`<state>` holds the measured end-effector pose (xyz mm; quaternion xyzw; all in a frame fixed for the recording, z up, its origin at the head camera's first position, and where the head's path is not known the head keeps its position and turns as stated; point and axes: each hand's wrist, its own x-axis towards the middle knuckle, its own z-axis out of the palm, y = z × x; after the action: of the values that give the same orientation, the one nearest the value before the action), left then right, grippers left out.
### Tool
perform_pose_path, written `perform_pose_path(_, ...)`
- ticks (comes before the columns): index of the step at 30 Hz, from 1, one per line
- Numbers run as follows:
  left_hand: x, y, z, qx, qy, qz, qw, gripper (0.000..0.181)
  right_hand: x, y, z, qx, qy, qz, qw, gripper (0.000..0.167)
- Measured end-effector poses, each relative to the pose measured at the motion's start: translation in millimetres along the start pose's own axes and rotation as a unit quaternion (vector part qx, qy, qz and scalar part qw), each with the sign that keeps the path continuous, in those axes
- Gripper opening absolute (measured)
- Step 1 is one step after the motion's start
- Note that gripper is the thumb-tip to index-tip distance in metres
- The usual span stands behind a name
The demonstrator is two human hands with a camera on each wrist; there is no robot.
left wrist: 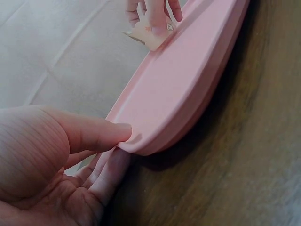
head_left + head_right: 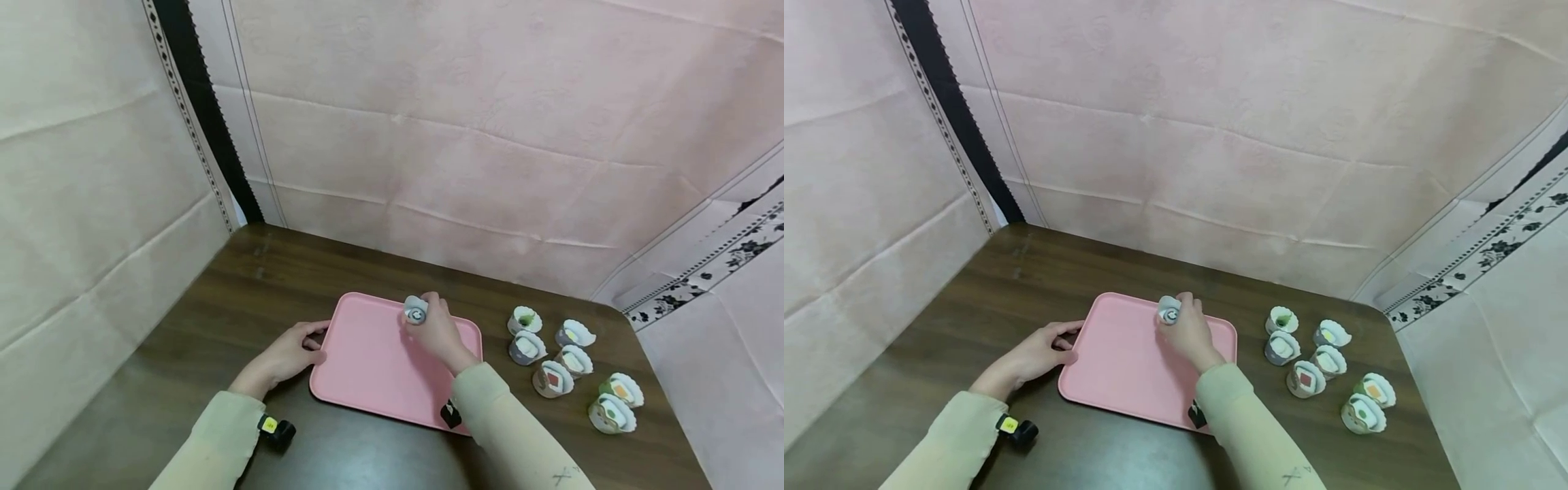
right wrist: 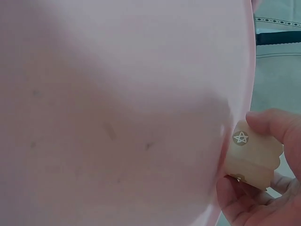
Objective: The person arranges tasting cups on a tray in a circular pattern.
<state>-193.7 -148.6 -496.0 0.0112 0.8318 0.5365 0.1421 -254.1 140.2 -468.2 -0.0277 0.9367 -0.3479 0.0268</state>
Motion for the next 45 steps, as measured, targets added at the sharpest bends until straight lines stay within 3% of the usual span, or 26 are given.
perform_pose_path(11,2.1,2.8,2.5,-0.007,-0.008,0.012,0.9999,0.058,3.7,4.4,2.1,0.001,0.009,0.012,0.9999,0.069)
perform_pose_path(18,1.2,2.2,0.7,-0.004,-0.001,0.002,1.0,0.059,-2.1,2.1,-4.0,-0.015,0.004,-0.009,0.9998,0.081)
perform_pose_path(25,0.5,4.0,0.0,-0.007,-0.004,0.009,0.9999,0.059,-28.7,21.5,-47.8,0.022,0.004,-0.017,0.9996,0.098)
perform_pose_path(33,-0.8,3.2,-2.7,-0.004,-0.008,0.01,0.9999,0.059,-65.6,63.1,-96.4,0.02,0.015,-0.01,0.9996,0.095)
perform_pose_path(45,-0.9,2.0,-1.1,0.002,-0.003,0.001,1.0,0.059,-99.2,96.1,-142.8,-0.01,0.076,-0.025,0.9967,0.089)
